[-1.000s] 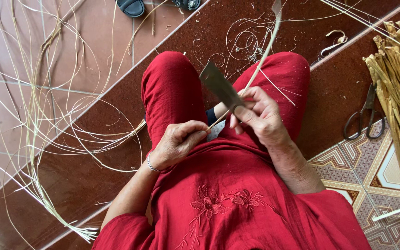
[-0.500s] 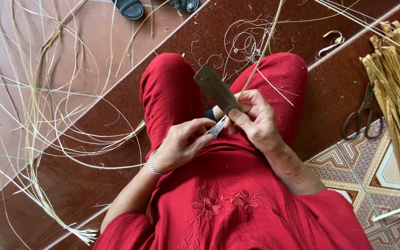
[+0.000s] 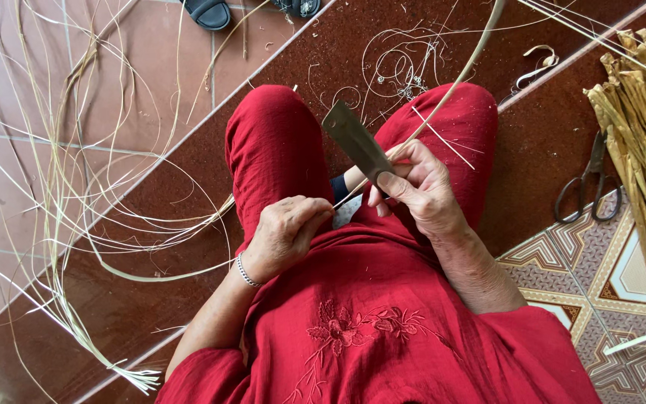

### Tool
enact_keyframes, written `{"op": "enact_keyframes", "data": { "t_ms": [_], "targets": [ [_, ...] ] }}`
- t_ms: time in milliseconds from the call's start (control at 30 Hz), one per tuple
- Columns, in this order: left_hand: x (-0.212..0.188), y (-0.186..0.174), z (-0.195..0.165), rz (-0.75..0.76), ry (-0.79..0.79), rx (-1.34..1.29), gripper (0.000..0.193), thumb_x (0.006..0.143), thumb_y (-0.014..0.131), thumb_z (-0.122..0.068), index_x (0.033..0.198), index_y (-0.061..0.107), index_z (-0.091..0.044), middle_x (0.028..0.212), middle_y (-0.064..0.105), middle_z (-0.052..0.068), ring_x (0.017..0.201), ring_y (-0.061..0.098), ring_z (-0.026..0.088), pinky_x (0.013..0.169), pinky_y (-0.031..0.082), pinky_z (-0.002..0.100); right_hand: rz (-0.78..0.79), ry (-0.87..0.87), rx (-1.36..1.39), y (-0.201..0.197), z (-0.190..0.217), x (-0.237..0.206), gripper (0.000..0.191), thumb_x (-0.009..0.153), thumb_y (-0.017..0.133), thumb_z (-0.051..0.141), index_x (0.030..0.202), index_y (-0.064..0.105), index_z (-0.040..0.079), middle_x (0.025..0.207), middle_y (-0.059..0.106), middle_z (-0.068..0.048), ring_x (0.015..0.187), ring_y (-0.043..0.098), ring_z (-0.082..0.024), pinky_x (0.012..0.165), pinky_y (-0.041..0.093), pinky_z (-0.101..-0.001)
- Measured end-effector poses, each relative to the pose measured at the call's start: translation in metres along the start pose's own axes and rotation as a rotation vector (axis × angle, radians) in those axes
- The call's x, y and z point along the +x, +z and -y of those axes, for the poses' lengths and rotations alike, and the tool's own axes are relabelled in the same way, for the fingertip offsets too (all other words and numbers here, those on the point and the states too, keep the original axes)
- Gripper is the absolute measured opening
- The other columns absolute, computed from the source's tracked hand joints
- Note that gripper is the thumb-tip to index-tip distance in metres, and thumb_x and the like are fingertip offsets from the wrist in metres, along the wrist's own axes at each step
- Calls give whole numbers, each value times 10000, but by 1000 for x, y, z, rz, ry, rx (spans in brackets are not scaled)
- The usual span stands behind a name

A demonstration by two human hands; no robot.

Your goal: The person sits on the floor and splits dried palm leaf stems into thin strips, then scrapes and trims the strips with a small knife to smooth them. They work one strip at a time, pulling strips from a bundle beside them and setting processed strips aside.

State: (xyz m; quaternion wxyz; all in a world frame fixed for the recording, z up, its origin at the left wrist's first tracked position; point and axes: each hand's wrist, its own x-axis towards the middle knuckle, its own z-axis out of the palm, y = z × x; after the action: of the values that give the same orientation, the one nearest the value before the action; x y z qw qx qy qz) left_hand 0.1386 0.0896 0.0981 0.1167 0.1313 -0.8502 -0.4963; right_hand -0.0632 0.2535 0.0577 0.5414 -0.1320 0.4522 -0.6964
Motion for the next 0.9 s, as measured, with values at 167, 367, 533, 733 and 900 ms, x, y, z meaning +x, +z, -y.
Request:
{"op": "enact_keyframes", "data": {
  "t_ms": [167,367,533,733,900],
  "targets": [
    [-4,-3,-2,-10,21,68,115,910,714,-8,1010,677,-52,869,704,84,766,682,257,705,535,368,7,-3,-13,-2,1,0,186,1040,621,18,1210,545,24,962,712,-157,785,711,-186,607,583,-290],
    [-9,-6,-7,-9,-4,86,125,892,725,-10,1003,687,-53,842,693,79,744,674,247,685,522,363,-18,0,-54,-8,7,2,161,1019,619,15,1164,548,19,1010,712,-148,785,707,-180,593,585,-288],
    [-15,-7,-8,-14,-11,115,123,888,724,1,993,686,-51,820,682,79,726,661,246,685,520,360,-37,-32,-94,-15,14,7,147,1036,627,30,1169,565,24,882,716,-150,709,684,-174,577,567,-280],
    [-26,-15,-6,4,-46,120,127,874,743,-3,984,692,-39,804,683,94,706,657,255,654,519,367,-76,-48,-102,-24,22,10,144,1033,646,45,1158,577,28,851,709,-140,677,671,-168,568,558,-282],
    [-32,-17,-4,-4,-45,113,148,865,728,9,998,694,-46,838,710,92,741,688,253,674,541,356,-79,-54,-80,-27,30,13,165,1015,660,60,1147,563,51,848,713,-130,671,679,-166,553,553,-270]
  ]
}}
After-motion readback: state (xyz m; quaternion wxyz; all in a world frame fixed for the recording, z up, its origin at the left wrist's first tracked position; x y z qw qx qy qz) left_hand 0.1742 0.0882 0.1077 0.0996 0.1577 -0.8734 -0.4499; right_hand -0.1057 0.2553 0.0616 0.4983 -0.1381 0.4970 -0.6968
